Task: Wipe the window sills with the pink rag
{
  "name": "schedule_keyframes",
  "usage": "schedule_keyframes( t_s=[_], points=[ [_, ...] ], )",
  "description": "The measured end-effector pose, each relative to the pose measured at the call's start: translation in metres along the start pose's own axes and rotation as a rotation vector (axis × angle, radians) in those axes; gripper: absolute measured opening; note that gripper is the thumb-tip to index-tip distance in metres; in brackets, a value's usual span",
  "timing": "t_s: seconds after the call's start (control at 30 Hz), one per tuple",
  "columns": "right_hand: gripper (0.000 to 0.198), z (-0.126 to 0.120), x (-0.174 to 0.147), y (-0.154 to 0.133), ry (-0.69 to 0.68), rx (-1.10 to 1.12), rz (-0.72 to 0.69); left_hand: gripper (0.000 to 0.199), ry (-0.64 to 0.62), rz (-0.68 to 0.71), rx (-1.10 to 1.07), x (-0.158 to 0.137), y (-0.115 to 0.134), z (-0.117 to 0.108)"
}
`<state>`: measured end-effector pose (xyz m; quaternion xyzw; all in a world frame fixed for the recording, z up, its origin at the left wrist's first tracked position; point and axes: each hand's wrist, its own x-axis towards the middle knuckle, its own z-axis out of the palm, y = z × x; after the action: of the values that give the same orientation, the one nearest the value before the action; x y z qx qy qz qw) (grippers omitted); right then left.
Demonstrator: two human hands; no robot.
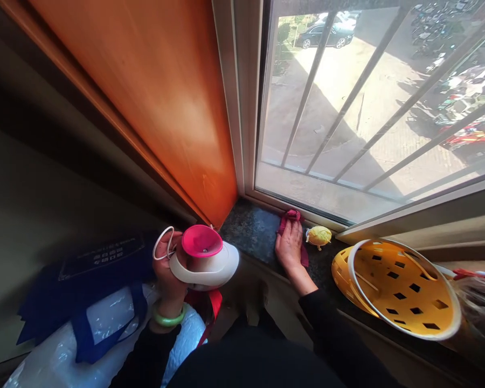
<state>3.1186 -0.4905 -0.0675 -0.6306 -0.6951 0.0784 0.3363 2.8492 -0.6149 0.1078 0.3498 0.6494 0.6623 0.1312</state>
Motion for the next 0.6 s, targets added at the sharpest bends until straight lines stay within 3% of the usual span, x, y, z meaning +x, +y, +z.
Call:
schedule_keyframes(
  t_s=[0.1,0.27,0.37,0.47,0.6],
  points=[
    [0.056,0.027,0.008,-0.006,-0.021,-0.025,-0.012,0.035,0.006,-0.016,-0.009,-0.004,-0.003,-0.001],
    [0.057,0.064,0.059,-0.067,-0.223,0.081,-0.266,0.041,0.024,-0.039,0.037,-0.006,-0.008,-0.006],
    [0.053,0.077,0.081,-0.091,-0.297,0.092,-0.312,0.042,0.054,-0.036,0.013,-0.006,-0.007,-0.007],
    [0.055,0.07,0.07,-0.075,-0.275,0.062,-0.282,0.041,0.041,-0.029,-0.006,-0.007,-0.007,-0.009],
    [0.061,0.037,0.023,-0.018,-0.017,0.015,-0.131,0.038,-0.008,-0.012,0.004,-0.008,-0.015,-0.014]
  ],
)
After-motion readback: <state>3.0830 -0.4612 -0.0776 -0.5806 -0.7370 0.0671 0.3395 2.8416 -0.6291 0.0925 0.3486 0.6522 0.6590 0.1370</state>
